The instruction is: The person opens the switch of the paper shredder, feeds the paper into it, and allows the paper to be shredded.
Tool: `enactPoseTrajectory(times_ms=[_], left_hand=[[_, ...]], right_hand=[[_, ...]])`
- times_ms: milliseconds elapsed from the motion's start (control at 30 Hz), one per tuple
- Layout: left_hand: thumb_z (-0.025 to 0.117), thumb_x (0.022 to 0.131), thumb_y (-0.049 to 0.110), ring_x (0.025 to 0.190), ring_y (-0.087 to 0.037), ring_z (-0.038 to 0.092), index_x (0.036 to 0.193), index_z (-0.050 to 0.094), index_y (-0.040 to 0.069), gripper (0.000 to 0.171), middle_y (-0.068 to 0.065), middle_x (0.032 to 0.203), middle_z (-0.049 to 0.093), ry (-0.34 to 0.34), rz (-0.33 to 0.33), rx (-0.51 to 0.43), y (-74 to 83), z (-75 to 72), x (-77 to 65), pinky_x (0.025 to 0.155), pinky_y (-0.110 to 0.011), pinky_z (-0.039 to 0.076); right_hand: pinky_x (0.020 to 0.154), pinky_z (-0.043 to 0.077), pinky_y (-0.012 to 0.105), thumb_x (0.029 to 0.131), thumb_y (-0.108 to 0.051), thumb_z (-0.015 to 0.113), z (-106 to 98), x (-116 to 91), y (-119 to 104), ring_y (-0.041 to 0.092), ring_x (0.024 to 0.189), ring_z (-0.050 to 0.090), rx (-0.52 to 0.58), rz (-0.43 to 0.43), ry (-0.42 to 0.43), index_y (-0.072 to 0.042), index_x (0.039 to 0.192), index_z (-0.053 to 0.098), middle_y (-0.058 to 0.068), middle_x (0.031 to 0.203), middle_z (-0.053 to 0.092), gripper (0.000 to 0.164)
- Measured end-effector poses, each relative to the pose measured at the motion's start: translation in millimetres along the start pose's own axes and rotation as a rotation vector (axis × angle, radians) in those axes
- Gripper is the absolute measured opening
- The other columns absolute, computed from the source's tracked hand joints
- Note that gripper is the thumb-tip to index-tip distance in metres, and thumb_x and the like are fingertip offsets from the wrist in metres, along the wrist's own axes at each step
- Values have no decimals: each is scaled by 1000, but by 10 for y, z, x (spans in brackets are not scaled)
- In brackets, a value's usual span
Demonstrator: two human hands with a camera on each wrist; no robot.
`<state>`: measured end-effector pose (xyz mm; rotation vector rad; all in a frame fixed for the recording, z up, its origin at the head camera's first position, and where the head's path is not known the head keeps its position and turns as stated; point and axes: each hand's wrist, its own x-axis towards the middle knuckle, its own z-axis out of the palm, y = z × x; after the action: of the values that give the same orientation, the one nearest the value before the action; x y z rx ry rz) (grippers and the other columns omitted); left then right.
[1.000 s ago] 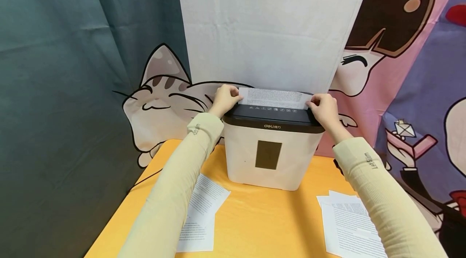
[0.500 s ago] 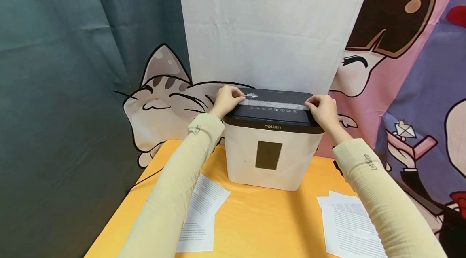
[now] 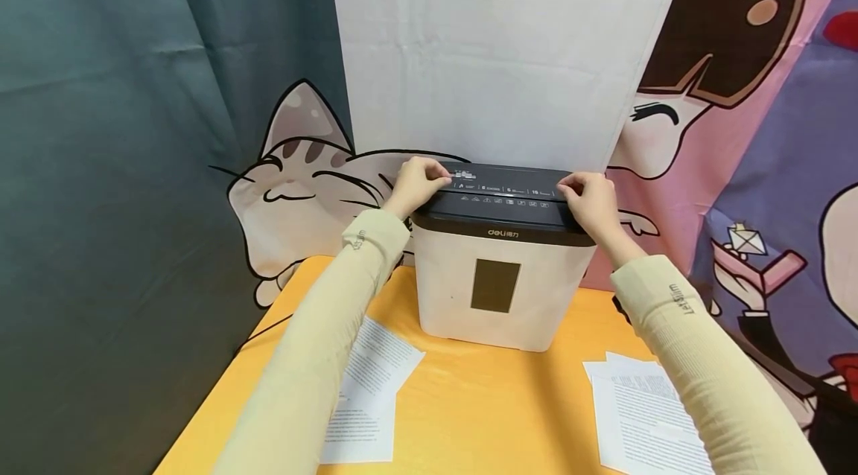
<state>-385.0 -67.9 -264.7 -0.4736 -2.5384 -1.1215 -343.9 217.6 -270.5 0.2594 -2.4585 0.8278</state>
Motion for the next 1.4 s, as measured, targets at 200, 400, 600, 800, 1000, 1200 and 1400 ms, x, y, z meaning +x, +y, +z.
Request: enactPoseTrajectory(times_ms=[200,400,600,800,1000,1200,1400], left_hand=[[67,87,13,85,-22,65,92,71,2,13,-13,92,72,14,26,-33,-67,-78,-57,84,-32,48],[66,88,12,75,-12,60,93,70,0,14,-17,91,71,33,39,-206,-153,-127,-257,72,-21,46],[68,86,10,69,-2,57,94,69,-3,16,-20,90,70,65,45,-365,-202,-138,-519,68,-17,45],[69,86,10,68,-1,58,93,69,-3,15,-18,87,70,75,49,-422,-259,-163,-723,67,-16,46],[67,84,2,66,1,59,92,67,-11,15,-26,86,68,80,24,-504,-156,-187,-1033,66,-14,47],[69,83,3,69,-1,60,91,68,-8,14,-26,87,69,80,28,-507,-329,-6,-1242,66,-14,47],[67,83,-2,67,2,58,90,66,-12,13,-30,86,67,59,-7,-472,-287,-2,-1523,65,-14,47]], right_hand=[[73,44,34,93,-8,56,40,-24,-39,29,79,57,42,-51,45,7,97,68,25,91,67,20],[65,36,12,92,-8,58,114,-146,-64,5,71,50,116,-83,139,4,96,68,20,90,68,16],[64,35,11,91,-7,60,157,-303,-140,-12,71,45,236,-133,247,5,96,68,20,88,68,15],[73,40,15,90,-5,61,208,-450,-228,-10,76,48,349,-183,325,5,95,68,20,87,67,13],[73,41,13,88,-1,63,296,-635,-304,-9,77,50,411,-240,342,4,92,69,18,84,68,9],[74,41,9,86,4,63,399,-804,-394,-9,78,52,448,-264,342,6,90,69,19,83,67,7],[73,41,7,82,14,60,406,-1089,-747,-8,75,52,543,-241,275,15,85,64,27,79,64,5]])
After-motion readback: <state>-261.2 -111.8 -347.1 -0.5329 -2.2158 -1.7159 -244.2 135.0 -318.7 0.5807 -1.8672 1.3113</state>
